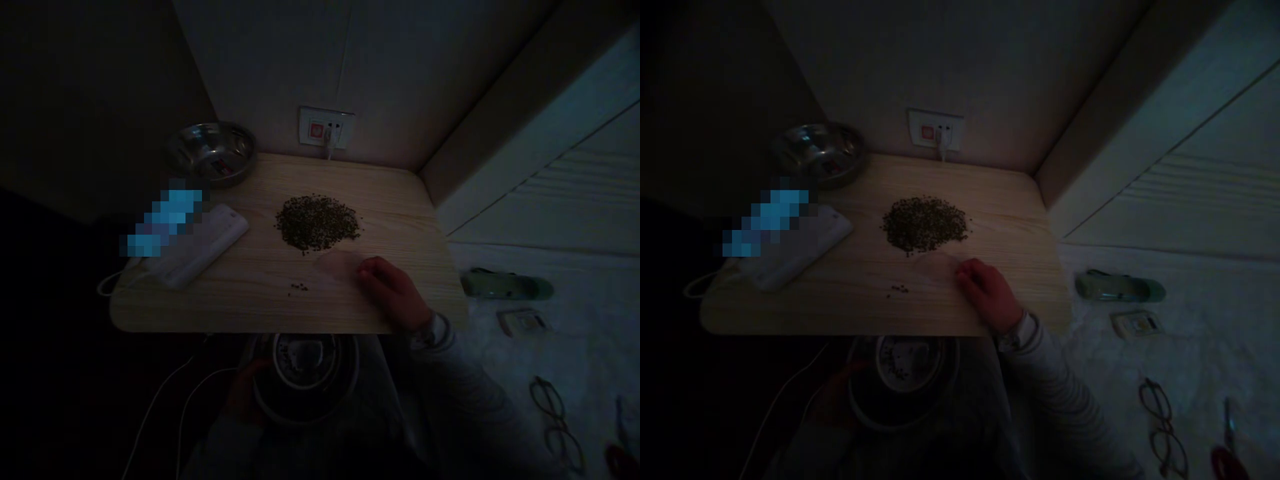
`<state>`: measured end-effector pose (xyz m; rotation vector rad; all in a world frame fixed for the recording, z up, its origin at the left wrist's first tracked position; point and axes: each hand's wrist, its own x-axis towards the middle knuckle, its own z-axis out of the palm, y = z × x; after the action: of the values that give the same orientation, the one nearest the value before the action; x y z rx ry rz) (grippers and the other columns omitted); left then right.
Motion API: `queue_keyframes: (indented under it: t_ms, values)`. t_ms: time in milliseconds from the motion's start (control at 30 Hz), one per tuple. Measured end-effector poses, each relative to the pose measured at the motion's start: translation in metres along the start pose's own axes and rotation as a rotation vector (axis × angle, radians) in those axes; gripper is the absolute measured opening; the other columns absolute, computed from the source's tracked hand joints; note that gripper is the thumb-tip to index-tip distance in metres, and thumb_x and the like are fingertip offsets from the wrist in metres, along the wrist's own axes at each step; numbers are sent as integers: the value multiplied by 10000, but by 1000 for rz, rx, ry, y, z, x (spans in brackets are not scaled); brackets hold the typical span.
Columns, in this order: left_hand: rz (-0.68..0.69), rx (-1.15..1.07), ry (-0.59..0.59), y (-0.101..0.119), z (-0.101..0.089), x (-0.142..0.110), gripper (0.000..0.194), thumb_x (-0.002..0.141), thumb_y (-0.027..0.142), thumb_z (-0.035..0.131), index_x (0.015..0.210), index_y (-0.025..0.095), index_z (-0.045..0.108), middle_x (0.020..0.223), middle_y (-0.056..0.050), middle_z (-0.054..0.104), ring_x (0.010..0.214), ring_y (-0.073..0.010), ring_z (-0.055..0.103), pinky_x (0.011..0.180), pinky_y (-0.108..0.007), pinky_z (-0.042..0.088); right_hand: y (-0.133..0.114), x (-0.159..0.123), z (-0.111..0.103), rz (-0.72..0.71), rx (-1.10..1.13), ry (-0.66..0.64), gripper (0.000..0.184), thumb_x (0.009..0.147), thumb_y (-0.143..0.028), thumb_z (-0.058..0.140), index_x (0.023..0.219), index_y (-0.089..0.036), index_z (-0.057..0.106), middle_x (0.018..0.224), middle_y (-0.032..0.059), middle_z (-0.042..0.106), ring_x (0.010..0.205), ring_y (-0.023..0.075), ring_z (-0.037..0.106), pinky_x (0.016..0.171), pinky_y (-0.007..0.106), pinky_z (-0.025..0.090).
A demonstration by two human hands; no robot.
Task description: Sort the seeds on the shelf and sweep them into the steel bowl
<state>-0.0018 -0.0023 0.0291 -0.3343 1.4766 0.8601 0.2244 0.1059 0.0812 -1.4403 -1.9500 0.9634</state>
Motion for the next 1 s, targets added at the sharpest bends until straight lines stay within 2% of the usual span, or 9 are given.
queue_keyframes:
  t_ms: [100,333,500,633,767,867,1000]
  values:
    - [-71,31,51,2,4,-5,303,620,56,474,339,155,530,363,-43,553,482,-205,581,583,-330,468,-8,-1,14,-45,-45,15,145,788,-278,387,731,-185,482,664,1,505,650,127,451,610,245,345]
    - [8,74,116,4,-2,-6,322,624,24,454,341,146,548,382,-42,569,431,-167,559,550,-285,458,-8,-2,21,-51,-118,61,139,780,-243,384,683,-188,466,645,5,494,669,145,431,642,275,325]
    - [-29,45,85,3,4,-8,338,629,41,436,325,151,534,384,-47,567,424,-170,550,533,-299,457,-5,-3,21,-38,-115,101,118,775,-228,387,694,-184,460,657,12,496,680,147,434,629,264,328]
    - [19,35,64,4,9,-16,323,618,35,431,342,156,549,387,-37,567,440,-159,551,540,-285,456,-4,-4,22,-50,-116,124,111,766,-215,395,680,-185,458,626,4,485,643,140,429,605,255,328]
    - [11,79,97,3,2,-11,296,586,25,445,344,164,544,389,-41,568,477,-183,567,595,-316,459,-5,-4,22,-30,-130,120,112,765,-212,394,685,-184,466,641,12,499,669,148,435,617,260,335]
    - [75,89,59,0,-5,-1,254,563,27,456,381,168,566,435,-48,593,557,-204,590,632,-322,454,-5,-4,23,-31,-145,123,113,768,-228,395,697,-184,471,654,16,507,681,152,439,631,267,338]
    - [49,93,51,-3,-5,1,225,555,70,487,378,195,549,421,-28,587,620,-223,600,635,-334,462,-6,-4,23,-62,-175,95,122,769,-221,395,682,-185,473,645,12,506,667,151,434,641,278,333]
